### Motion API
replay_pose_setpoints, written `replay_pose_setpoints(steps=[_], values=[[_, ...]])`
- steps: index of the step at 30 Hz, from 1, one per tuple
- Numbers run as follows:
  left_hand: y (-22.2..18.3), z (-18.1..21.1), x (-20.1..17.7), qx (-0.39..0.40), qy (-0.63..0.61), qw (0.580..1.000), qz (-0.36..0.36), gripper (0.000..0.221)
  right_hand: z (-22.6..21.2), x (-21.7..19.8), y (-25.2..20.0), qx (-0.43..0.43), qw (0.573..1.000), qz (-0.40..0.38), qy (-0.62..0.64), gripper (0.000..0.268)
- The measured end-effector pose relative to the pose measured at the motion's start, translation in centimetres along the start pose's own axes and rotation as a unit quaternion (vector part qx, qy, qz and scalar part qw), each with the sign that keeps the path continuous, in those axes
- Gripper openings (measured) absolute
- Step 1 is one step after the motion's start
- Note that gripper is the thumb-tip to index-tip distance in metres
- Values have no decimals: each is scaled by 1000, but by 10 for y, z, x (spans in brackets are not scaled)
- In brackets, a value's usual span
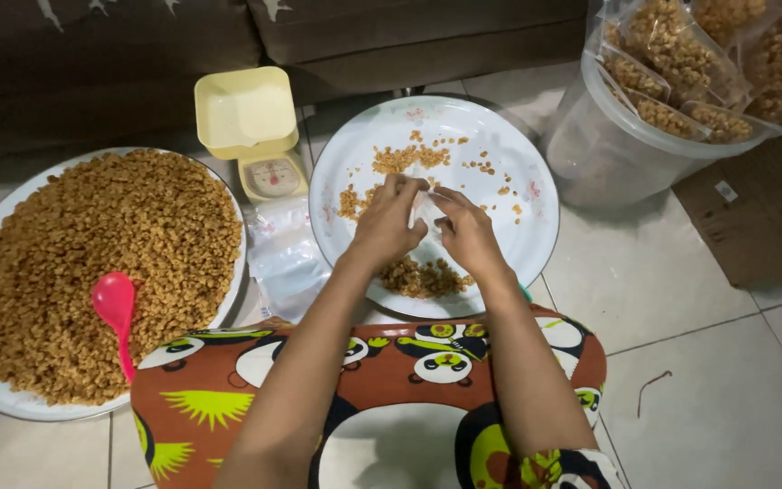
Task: Packing small crunchy snacks from a large tray into individual plastic bags using a spoon and a small cup.
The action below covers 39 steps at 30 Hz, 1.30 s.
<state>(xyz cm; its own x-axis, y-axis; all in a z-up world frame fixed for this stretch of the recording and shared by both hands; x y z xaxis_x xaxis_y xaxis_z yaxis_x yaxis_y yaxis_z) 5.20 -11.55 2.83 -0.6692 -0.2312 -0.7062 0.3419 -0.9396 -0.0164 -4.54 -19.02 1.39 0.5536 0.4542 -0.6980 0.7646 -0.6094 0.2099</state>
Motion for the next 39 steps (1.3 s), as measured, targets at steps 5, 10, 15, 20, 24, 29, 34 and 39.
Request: replay_pose_setpoints(steps=[5, 10, 15, 20, 24, 29, 34, 39], values=[[-7, 3, -4, 78, -50, 995, -42, 112, 4, 4, 5, 0, 998, -30, 49, 49], [-13, -7, 17, 133, 36, 990, -2, 143, 6, 8, 1, 7, 993, -25, 114, 47], [-1, -29, 29, 152, 53, 984, 77, 99, 14, 9, 4, 11, 996, -8, 84, 40], [6, -46, 33, 169, 43, 977, 123, 77, 4, 6, 6, 11, 997, -9, 78, 37], [0, -38, 33, 193, 37, 971, 136, 72, 2, 7, 4, 38, 997, -66, 8, 27], [-6, -35, 37, 189, 49, 973, 119, 95, 5, 14, 2, 55, 992, -92, 65, 30], [-4, -35, 29, 181, 35, 977, 106, 128, 4, 15, 3, 40, 972, -66, 223, 27], [-3, -41, 29, 180, 71, 975, 114, 119, 19, 7, 5, 73, 977, -37, 199, 26]])
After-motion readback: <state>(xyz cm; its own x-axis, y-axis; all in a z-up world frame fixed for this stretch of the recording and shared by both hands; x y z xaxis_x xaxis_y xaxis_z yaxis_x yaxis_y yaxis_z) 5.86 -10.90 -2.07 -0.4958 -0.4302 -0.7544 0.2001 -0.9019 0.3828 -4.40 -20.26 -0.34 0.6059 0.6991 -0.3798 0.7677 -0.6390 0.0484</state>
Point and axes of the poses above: each hand's wrist, its own y-axis towards the middle knuckle, its own x-axis out of the palm, z = x × y, the point moved 9 cm from there along y, towards the middle knuckle, and after that the axes turned 1 degree about -y, right-handed, at the moved point
